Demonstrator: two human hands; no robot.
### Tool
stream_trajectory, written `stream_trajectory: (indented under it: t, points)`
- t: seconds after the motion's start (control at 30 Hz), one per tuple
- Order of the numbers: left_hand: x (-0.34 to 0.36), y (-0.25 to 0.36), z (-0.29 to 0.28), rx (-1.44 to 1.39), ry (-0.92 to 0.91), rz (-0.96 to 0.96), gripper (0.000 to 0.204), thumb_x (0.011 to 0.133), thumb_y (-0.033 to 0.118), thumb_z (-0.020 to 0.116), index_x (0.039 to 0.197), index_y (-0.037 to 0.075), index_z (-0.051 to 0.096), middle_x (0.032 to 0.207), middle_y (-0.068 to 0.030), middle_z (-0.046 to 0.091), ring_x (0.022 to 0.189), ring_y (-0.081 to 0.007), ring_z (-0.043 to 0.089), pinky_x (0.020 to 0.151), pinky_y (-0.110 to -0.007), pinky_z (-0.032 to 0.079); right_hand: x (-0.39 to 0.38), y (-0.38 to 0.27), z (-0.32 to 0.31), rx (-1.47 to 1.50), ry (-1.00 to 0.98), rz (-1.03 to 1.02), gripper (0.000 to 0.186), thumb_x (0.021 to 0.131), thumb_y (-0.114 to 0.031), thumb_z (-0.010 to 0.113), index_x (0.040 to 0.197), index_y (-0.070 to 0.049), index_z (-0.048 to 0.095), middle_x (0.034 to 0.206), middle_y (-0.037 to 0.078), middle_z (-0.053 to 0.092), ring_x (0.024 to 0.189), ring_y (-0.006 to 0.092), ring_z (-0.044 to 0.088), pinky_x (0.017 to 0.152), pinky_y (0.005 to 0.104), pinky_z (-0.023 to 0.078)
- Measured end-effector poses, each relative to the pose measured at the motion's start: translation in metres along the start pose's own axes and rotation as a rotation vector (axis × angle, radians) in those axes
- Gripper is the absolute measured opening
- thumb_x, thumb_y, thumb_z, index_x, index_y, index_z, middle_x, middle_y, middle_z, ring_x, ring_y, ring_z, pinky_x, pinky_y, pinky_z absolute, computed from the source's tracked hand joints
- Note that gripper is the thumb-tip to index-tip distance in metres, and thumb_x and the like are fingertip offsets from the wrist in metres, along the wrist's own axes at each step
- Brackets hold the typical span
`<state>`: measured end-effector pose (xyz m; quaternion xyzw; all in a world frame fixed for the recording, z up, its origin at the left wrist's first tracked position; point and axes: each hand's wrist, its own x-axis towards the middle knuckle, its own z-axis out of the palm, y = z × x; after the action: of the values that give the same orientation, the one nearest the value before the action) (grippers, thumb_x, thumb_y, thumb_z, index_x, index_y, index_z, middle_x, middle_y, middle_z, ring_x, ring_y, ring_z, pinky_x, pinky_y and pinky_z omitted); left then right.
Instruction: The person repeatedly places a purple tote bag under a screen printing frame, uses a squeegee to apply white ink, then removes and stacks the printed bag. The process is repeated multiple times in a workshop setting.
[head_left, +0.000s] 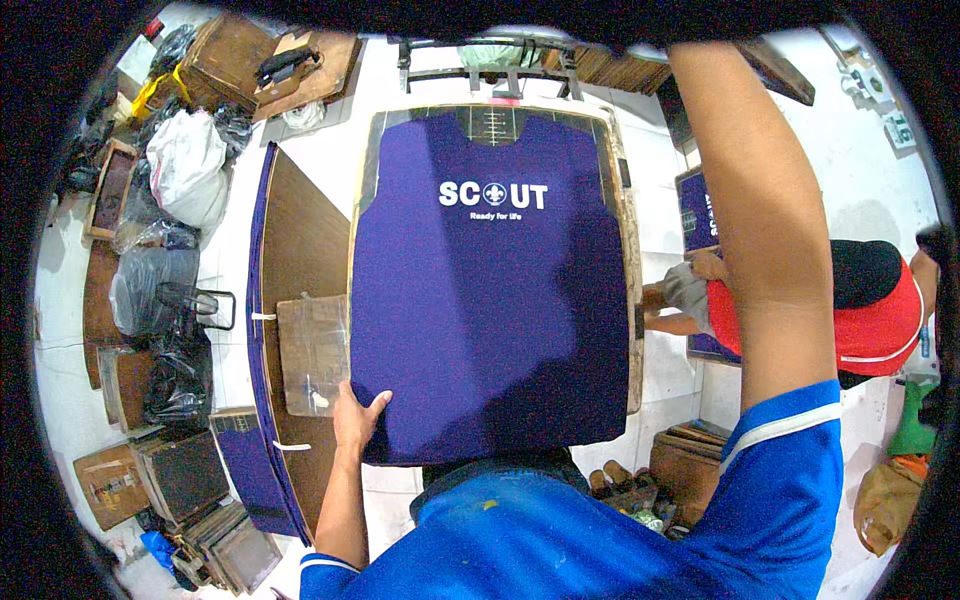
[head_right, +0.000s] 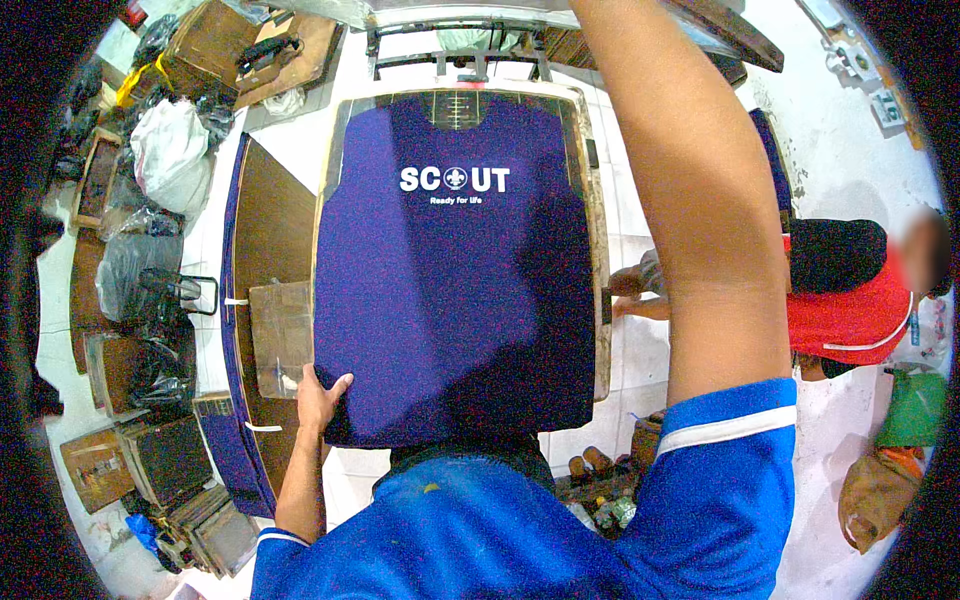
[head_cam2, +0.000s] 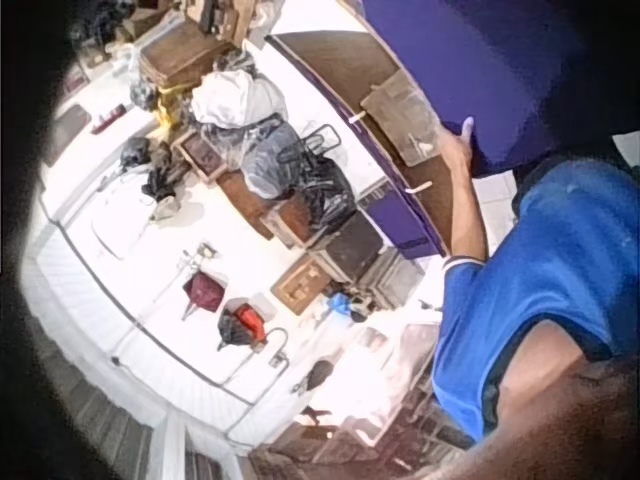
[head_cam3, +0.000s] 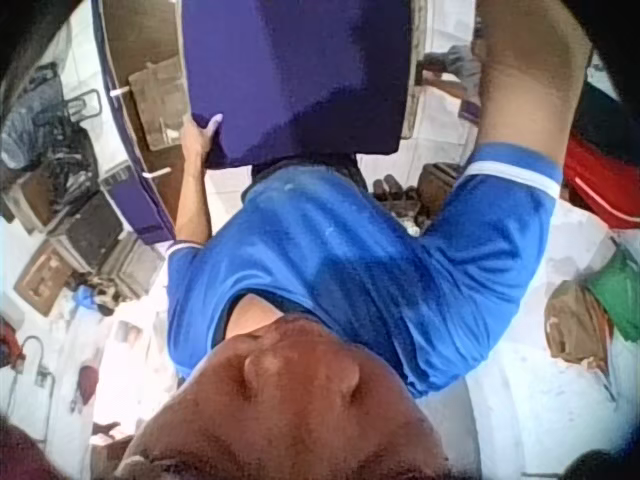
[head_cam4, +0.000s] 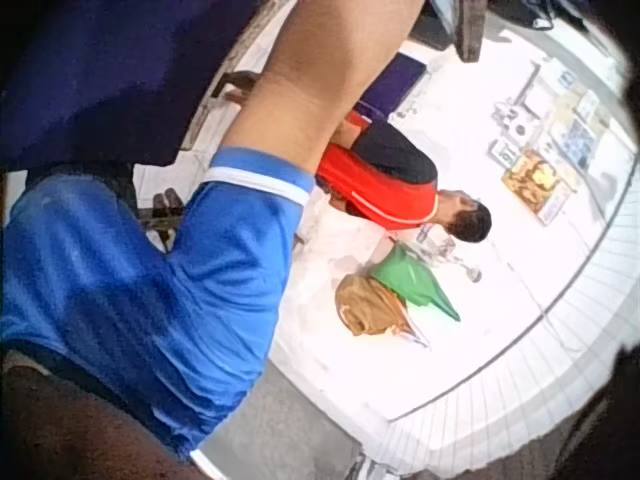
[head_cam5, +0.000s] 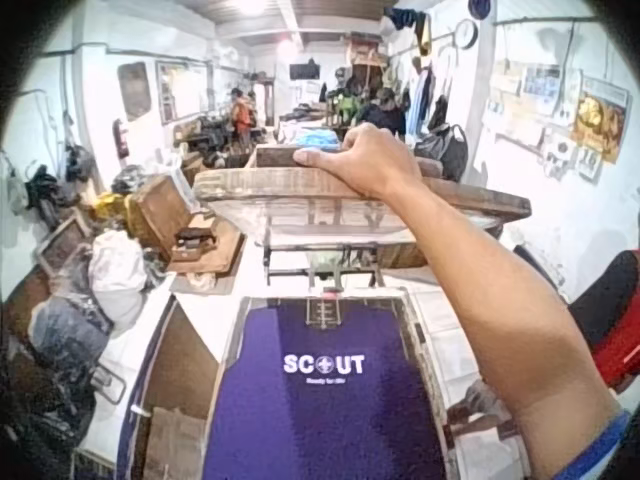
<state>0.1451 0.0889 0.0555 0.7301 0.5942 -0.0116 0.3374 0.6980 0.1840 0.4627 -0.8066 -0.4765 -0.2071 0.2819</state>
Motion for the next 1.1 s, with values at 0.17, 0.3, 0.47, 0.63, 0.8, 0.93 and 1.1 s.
stream_trajectory:
  t: [0.17,0.3,0.47,0.63,0.8,0.93,1.1]
  points:
    - [0.004,0.003,0.007,0.000,-0.013,-0.020,0.082,0.080,0.043,0.092,0.132,-0.007,0.053,0.118,-0.0365,0.069,0.112,-0.0515,0.068,0.098,-0.055,0.054,0.008,-0.003,0.002,-0.008,-0.015,0.014,0.086,0.067,-0.089,0.073,0.071,-0.003,0.075,0.080,0.022,0.076,0.077,0.0337,0.076,0.077,0.0469,0.057]
    - [0.003,0.007,0.011,-0.030,0.009,-0.006,0.082,0.080,0.044,0.092,0.130,-0.008,0.053,0.116,-0.0378,0.069,0.111,-0.0528,0.068,0.097,-0.055,0.054,0.012,-0.004,0.002,-0.002,-0.012,0.017,0.084,0.069,-0.088,0.074,0.066,-0.004,0.071,0.076,0.019,0.074,0.073,0.0318,0.074,0.075,0.0461,0.056]
    - [-0.003,0.015,0.012,0.017,0.012,-0.005,0.080,0.080,0.048,0.092,0.124,-0.008,0.055,0.111,-0.0375,0.071,0.106,-0.0537,0.069,0.092,-0.056,0.055,0.017,-0.005,0.003,0.004,-0.026,0.022,0.081,0.070,-0.087,0.075,0.064,-0.006,0.068,0.072,0.015,0.072,0.070,0.0283,0.071,0.073,0.0429,0.055]
    - [0.002,0.018,0.009,0.034,-0.036,-0.029,0.080,0.081,0.049,0.090,0.122,-0.008,0.054,0.110,-0.0371,0.071,0.106,-0.0530,0.069,0.092,-0.056,0.055,0.020,-0.004,0.005,0.008,-0.009,0.032,0.080,0.070,-0.086,0.076,0.062,-0.007,0.065,0.066,0.011,0.068,0.065,0.0232,0.067,0.070,0.0402,0.053]
    - [0.010,0.015,0.010,0.057,-0.085,-0.057,0.084,0.081,0.052,0.089,0.125,-0.009,0.053,0.111,-0.0360,0.071,0.106,-0.0523,0.070,0.094,-0.056,0.055,0.025,-0.003,0.006,0.011,0.012,0.030,0.079,0.071,-0.084,0.078,0.059,-0.007,0.063,0.061,0.007,0.063,0.059,0.0187,0.060,0.063,0.0382,0.049]
    - [0.020,0.012,0.009,0.168,-0.135,-0.075,0.091,0.078,0.063,0.087,0.127,-0.009,0.057,0.110,-0.0331,0.073,0.104,-0.0505,0.072,0.092,-0.056,0.056,0.030,-0.007,0.005,0.011,0.037,0.011,0.077,0.073,-0.080,0.079,0.058,-0.007,0.062,0.058,0.005,0.059,0.057,0.0165,0.056,0.059,0.0373,0.046]
    - [0.049,0.029,-0.023,0.390,-0.232,0.032,0.089,0.078,0.079,0.075,0.107,-0.005,0.074,0.100,-0.0286,0.077,0.098,-0.0456,0.075,0.089,-0.053,0.058,0.022,-0.005,0.005,-0.044,0.033,0.019,0.077,0.074,-0.079,0.079,0.056,-0.007,0.057,0.056,0.003,0.053,0.055,0.0150,0.050,0.057,0.0376,0.041]
